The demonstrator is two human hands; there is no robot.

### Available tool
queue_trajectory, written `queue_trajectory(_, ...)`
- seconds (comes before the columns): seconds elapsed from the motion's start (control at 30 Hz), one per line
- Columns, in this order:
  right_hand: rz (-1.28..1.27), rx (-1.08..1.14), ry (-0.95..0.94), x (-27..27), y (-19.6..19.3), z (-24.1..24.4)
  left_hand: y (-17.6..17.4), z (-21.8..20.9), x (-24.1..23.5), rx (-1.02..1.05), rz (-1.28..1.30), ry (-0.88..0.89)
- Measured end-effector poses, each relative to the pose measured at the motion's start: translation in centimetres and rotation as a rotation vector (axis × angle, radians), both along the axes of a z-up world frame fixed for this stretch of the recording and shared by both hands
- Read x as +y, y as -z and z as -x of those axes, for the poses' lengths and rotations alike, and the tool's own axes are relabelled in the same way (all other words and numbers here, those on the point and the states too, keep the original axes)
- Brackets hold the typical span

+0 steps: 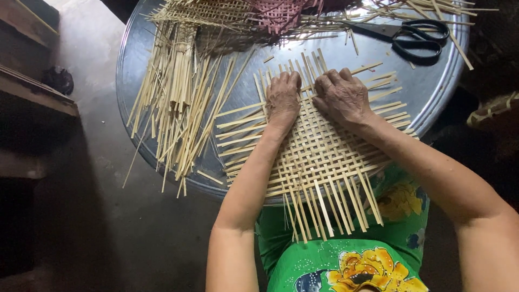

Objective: The person weaves thin bamboo strips by hand on a large metal tray, interlacing them to form a flat mat. The person periodically lifts and adjusts the mat to tighten the weave and continues adding strips.

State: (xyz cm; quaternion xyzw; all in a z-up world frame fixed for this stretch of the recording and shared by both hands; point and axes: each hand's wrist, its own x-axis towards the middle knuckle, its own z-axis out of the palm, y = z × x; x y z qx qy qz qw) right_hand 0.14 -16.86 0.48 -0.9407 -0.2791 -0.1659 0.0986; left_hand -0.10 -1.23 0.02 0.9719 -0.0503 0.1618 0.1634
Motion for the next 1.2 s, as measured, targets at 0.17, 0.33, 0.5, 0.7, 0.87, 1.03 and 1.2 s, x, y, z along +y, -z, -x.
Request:
queue_trajectory(0.17, 0.011, -0.030, 0.017, 0.2, -0.2, 0.2, 0.4, -0.1, -0.1, -0.053, -0.006, 0.014)
queue_trajectory(0.33, 0.020, -0.060, -0.006, 0.1, 0.3, 0.0, 0.7, -0.1, 0.0, -0.107, -0.016, 0.011)
queue_trajectory(0.5, -0.016, -0.243, -0.010, -0.4, 1.3, -0.7, -0.6, 1.0, -1.1, -0.141, -0.039, -0.036)
queue_trajectory(0.7, -0.150, -0.191, 0.005, -2.4, -1.5, 0.7, -2.1, 1.7, -3.3, -0.191, 0.042, 0.221)
queue_trajectory(0.87, 0.003, -0.076, 0.076, -3.3, -1.3, 1.5, 1.6, -1.9, -3.6, 0.007, 0.227, 0.303)
queue_trajectory(1.03, -0.028, 0.165, 0.088, -3.5, -2.5, 1.5, 1.5, -3.1, -3.8, 0.113, 0.406, 0.308)
queue_trajectory(1.2, -0.099, 0.413, 0.059, -3.5, -2.8, -0.8, 0.9, -2.6, -3.9, 0.086, 0.653, 0.242)
